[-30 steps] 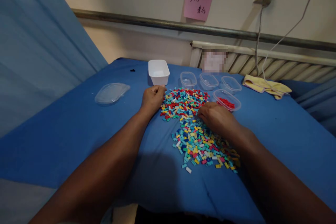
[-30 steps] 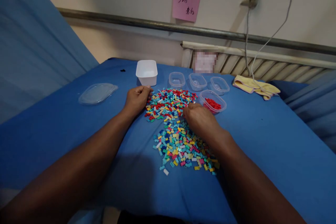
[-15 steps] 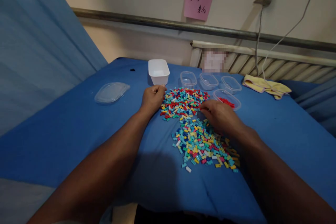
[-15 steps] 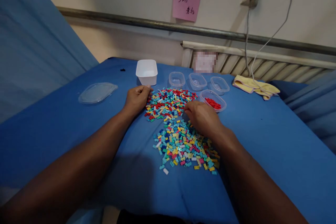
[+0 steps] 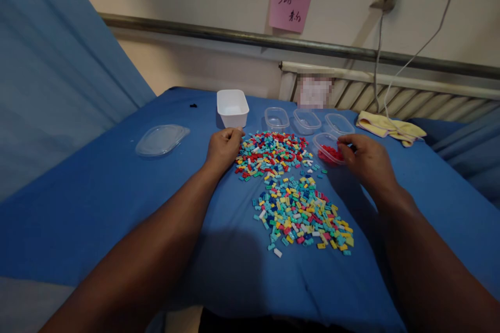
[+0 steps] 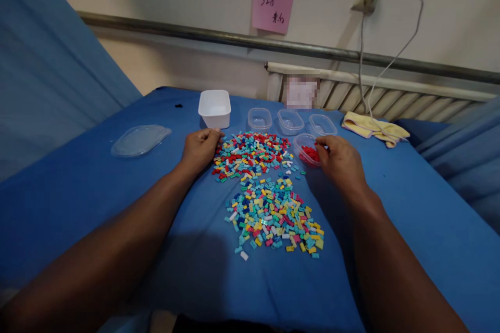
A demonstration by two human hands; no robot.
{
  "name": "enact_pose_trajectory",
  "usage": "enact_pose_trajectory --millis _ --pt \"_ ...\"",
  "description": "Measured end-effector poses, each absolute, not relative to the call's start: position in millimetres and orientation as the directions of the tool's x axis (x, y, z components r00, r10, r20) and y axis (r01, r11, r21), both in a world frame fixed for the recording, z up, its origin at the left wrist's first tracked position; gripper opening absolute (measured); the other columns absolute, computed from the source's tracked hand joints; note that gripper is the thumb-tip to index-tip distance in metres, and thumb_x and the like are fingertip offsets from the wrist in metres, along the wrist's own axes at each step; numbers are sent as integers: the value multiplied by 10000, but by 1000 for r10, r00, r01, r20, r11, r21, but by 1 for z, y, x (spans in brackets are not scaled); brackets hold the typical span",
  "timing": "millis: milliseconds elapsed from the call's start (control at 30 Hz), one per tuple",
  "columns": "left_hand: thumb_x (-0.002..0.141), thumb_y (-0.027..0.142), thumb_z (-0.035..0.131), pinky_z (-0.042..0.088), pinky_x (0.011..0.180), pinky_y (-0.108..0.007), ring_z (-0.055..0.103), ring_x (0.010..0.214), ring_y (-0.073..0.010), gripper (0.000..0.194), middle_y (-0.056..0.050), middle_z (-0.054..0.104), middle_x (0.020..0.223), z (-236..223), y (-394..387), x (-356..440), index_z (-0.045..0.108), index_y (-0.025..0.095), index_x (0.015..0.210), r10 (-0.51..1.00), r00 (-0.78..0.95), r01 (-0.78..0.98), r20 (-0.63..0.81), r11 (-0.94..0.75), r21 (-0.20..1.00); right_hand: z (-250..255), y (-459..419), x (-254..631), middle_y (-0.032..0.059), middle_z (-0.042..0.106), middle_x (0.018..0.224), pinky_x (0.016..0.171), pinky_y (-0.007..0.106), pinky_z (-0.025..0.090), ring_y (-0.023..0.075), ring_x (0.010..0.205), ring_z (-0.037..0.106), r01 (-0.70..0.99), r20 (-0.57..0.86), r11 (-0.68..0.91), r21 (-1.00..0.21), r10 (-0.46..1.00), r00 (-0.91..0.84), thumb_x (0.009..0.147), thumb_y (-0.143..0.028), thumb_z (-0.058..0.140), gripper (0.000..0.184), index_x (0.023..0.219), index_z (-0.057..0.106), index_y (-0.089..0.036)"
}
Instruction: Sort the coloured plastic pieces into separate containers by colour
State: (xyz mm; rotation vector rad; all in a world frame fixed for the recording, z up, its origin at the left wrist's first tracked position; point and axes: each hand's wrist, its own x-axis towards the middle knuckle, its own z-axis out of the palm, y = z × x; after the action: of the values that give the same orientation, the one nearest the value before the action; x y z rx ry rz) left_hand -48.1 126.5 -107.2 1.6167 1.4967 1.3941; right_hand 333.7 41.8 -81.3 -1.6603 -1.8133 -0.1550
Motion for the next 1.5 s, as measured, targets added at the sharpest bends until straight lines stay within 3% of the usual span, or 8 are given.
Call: enact_pose_trajectory --millis 233,400,533,733,967,1100,1233,1500 --pt "958 565 604 468 634 -311 647 670 -199 456 -54 723 720 -105 126 -48 811 169 867 935 -141 397 325 -247 884 -74 27 304 160 804 1180 1026 469 557 325 1127 735 910 605 302 -283 792 -75 1077 -296 541 276 1172 782 -200" --pt "956 571 607 465 619 -306 645 668 -196 459 -56 736 744 -108 128 -49 812 169 875 935 -145 388 324 -248 888 -88 24 264 155 785 1314 1097 446 532 311 1229 697 848 375 475 -236 849 -372 1100 -235 501 323 1299 749 -174" --pt "962 577 610 462 613 -299 645 665 -195 468 -50 726 726 -108 127 -48 814 164 884 938 -148 391 314 -236 890 -102 39 254 200 758 1346 1104 472 521 342 1238 675 897 302 391 -204 897 -322 1079 -207 527 373 1380 727 -117" --pt "954 568 611 446 596 -303 622 635 -191 460 -46 708 704 -104 125 -47 815 162 881 938 -152 391 310 -231 891 -97 40 256 159 783 1204 968 389 545 297 1107 718 897 236 383 -220 913 -332 1069 -226 585 259 1203 802 -178" --pt "962 572 609 448 589 -298 633 645 -194 470 -52 717 715 -106 126 -48 820 155 910 940 -147 395 308 -229 889 -95 17 273 61 804 955 760 344 521 241 847 740 855 209 288 -431 954 -216 962 -218 666 150 1049 787 -226" --pt "962 574 607 449 601 -302 633 650 -194 476 -51 715 710 -106 126 -48 818 153 891 935 -147 410 322 -239 880 -96 15 275 47 806 906 754 354 539 238 799 746 816 281 280 -506 948 -151 951 -258 663 150 1034 786 -233" --pt "952 572 616 441 596 -304 628 649 -190 469 -48 716 720 -106 127 -47 818 152 895 937 -144 399 318 -239 885 -99 30 262 93 829 1039 859 392 564 281 950 771 840 384 326 -434 910 -156 981 -264 650 196 1104 795 -215" --pt "955 577 605 454 621 -313 643 671 -198 478 -49 718 723 -104 125 -47 818 154 896 940 -141 408 311 -231 883 -101 48 253 102 834 1101 878 382 540 295 1020 755 898 289 346 -273 920 -267 1000 -198 626 211 1118 800 -219"
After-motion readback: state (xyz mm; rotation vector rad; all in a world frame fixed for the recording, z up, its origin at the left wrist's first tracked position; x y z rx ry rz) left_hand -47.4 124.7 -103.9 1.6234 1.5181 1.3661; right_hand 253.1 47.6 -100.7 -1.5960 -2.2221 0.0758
